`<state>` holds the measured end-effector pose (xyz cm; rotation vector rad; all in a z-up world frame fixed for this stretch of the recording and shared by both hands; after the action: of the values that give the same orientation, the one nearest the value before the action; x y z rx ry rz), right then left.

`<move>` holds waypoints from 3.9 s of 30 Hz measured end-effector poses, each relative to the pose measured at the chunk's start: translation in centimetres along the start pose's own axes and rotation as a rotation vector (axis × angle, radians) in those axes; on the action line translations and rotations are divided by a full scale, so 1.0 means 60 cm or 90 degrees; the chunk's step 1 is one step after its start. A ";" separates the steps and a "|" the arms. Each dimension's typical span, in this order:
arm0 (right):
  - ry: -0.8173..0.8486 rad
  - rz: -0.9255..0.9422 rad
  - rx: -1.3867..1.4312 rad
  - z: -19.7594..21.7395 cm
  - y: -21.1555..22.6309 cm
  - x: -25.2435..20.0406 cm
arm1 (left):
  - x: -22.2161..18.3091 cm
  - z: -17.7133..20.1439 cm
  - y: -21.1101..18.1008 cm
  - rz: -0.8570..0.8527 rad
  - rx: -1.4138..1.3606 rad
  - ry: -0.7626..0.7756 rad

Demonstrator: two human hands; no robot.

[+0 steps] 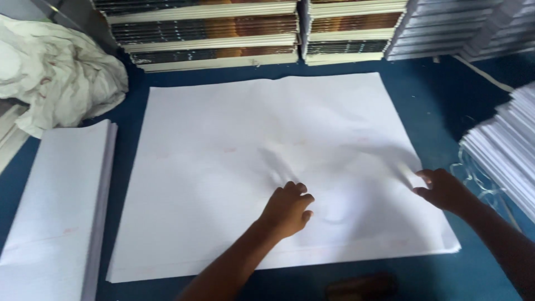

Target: The person folds large sheets of lined paper in half and uses a wooden block to press the crease flat. They repeat this process for multiple sheets, stacking the folded papers on the floor.

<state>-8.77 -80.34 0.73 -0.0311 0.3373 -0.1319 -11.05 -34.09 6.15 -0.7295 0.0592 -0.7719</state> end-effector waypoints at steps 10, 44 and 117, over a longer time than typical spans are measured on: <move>0.168 -0.214 0.336 -0.022 -0.055 -0.095 | 0.010 -0.087 -0.109 0.024 0.053 0.030; 0.215 -0.256 0.397 -0.033 -0.063 -0.127 | 0.058 -0.174 -0.222 0.038 0.079 0.129; 0.085 0.268 -0.161 0.071 0.098 -0.210 | 0.249 -0.311 -0.118 0.426 -1.089 -0.125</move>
<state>-18.42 -72.77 8.58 -0.2008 0.4853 0.3279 -10.19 -58.13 -0.50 -2.2291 0.8111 0.1981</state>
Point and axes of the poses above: each hand's wrist, its own x-axis towards the middle knuckle, its own z-axis out of the back of the hand, y = z × x, the point moved 4 cm from there along x, towards the middle knuckle, and after that the axes turned 9 degrees about -x, right-handed, at the moved point
